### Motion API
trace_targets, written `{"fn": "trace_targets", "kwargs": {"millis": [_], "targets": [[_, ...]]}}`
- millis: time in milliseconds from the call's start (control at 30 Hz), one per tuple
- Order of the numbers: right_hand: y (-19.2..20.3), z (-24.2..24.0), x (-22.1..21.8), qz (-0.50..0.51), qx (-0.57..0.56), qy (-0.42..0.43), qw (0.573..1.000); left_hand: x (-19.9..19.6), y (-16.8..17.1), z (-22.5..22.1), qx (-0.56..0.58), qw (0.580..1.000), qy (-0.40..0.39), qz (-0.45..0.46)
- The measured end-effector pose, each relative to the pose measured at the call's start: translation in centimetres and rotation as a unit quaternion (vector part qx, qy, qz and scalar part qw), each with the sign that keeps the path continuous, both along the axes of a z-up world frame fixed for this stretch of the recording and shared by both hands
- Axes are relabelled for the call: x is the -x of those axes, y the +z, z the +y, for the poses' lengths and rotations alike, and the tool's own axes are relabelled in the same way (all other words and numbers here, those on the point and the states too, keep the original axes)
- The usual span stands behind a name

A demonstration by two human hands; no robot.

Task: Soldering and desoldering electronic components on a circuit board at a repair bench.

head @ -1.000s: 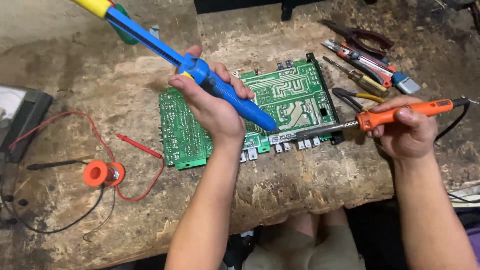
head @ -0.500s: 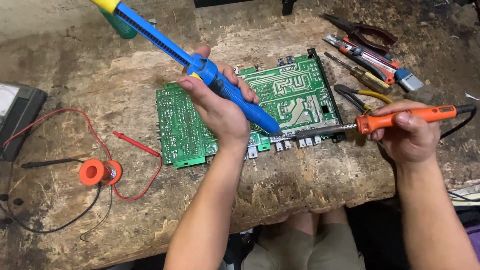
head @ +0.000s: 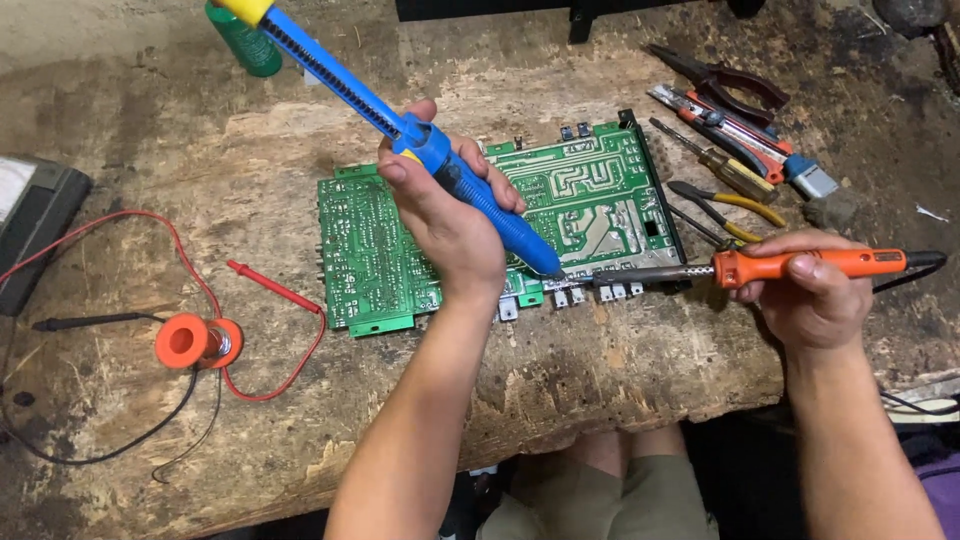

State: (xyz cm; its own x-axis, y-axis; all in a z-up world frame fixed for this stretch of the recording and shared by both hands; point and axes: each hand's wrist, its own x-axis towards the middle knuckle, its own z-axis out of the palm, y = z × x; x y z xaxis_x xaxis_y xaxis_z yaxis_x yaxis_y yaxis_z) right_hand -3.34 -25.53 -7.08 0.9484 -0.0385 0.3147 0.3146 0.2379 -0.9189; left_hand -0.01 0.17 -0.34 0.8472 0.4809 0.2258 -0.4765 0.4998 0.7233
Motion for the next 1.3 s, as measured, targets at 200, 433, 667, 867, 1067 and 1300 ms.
{"fn": "trace_targets", "kwargs": {"millis": [200, 433, 667, 867, 1067, 1300], "targets": [[-0.1, -0.1, -0.1, -0.006, 0.004, 0.004, 1.000, 0.0, -0.2, -0.2, -0.007, 1.000, -0.002, -0.005], [0.0, 0.0, 0.0, -0.008, 0.004, 0.001, 1.000, 0.1, -0.2, -0.6, -0.009, 1.000, -0.008, 0.000], [-0.2, -0.2, 0.0, -0.016, 0.009, 0.018, 1.000, 0.1, -0.2, -0.8, 0.007, 1.000, -0.003, 0.004], [0.0, 0.1, 0.2, -0.008, -0.008, 0.011, 1.000, 0.2, 0.0, -0.8, 0.023, 1.000, 0.003, 0.006], [-0.3, -0.2, 0.1, -0.015, 0.000, 0.022, 1.000, 0.7, -0.3, -1.3, -0.029, 0.999, 0.010, -0.029], [-0.1, 0.1, 0.2, -0.014, -0.013, -0.034, 0.999, 0.2, -0.1, -1.5, 0.060, 0.997, 0.036, 0.024]]}}
